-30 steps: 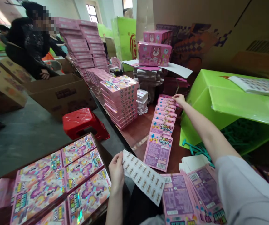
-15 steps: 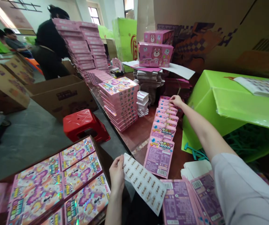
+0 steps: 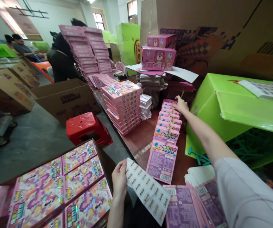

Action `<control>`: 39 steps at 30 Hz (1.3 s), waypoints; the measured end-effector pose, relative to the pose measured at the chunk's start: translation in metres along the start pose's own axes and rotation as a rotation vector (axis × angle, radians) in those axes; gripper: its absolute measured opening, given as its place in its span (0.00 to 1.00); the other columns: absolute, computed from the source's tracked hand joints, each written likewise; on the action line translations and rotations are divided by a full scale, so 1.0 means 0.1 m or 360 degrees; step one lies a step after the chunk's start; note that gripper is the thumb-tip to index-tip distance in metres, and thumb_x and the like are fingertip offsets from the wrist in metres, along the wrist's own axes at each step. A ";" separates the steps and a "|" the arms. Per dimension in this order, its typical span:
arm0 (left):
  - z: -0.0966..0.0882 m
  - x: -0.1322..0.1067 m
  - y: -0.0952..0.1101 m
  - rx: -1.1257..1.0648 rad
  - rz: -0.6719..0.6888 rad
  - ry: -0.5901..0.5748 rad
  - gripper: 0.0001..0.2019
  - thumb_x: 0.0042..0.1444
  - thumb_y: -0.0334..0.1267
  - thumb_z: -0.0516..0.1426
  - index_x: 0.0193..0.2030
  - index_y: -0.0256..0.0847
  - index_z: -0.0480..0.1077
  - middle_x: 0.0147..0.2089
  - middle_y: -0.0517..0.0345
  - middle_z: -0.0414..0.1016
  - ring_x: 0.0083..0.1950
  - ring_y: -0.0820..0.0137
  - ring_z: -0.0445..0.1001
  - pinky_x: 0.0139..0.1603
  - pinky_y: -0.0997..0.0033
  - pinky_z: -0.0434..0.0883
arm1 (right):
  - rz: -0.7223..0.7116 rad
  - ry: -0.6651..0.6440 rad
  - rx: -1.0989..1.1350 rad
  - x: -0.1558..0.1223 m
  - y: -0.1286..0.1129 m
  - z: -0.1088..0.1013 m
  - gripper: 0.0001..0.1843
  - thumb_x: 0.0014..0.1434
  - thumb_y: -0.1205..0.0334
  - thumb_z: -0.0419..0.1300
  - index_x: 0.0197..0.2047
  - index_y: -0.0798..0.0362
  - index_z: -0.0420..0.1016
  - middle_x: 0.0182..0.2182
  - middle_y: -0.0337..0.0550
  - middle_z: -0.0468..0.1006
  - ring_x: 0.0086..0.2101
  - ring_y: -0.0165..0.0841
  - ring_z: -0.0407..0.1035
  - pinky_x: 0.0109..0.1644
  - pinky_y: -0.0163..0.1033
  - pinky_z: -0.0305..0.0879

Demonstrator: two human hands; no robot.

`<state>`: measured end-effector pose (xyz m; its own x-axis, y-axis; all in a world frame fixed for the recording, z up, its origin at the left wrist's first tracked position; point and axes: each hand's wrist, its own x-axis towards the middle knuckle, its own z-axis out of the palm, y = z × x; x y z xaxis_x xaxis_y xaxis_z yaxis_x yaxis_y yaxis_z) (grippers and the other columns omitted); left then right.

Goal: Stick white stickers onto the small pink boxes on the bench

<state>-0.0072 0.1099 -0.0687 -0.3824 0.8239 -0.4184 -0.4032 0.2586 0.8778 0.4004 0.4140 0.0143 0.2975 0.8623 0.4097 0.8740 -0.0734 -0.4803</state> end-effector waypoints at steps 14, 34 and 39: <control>0.37 -0.68 0.23 -0.0190 0.0364 -0.0148 0.22 0.41 0.55 0.65 0.30 0.37 0.70 0.24 0.64 0.69 0.24 0.78 0.65 0.25 0.80 0.63 | -0.0741 -0.0976 0.0533 -3.65 -1.08 -1.47 0.36 0.51 0.55 0.66 0.62 0.52 0.61 0.45 0.50 0.74 0.45 0.41 0.69 0.50 0.46 0.67; 0.63 -0.09 -0.90 0.1009 0.1106 -0.0890 0.52 0.38 0.34 0.67 0.69 0.42 0.44 0.65 0.43 0.60 0.65 0.55 0.61 0.64 0.57 0.59 | 0.0034 0.0095 0.0450 -4.14 -0.16 -0.93 0.26 0.57 0.53 0.58 0.57 0.53 0.64 0.52 0.53 0.70 0.52 0.42 0.65 0.56 0.51 0.64; 0.84 0.11 -0.99 0.1081 0.1210 -0.0861 0.48 0.43 0.35 0.66 0.68 0.39 0.45 0.67 0.39 0.56 0.68 0.55 0.56 0.65 0.55 0.59 | 0.0363 0.0020 0.0666 -3.67 -0.26 -0.16 0.48 0.44 0.51 0.69 0.64 0.58 0.53 0.60 0.61 0.62 0.59 0.49 0.59 0.61 0.55 0.59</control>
<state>0.0981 0.1361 -0.1408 0.1381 0.9492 0.2826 0.3720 -0.3142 0.8735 0.2748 0.0918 -0.1111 0.4706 0.8415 0.2655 0.5571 -0.0499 -0.8290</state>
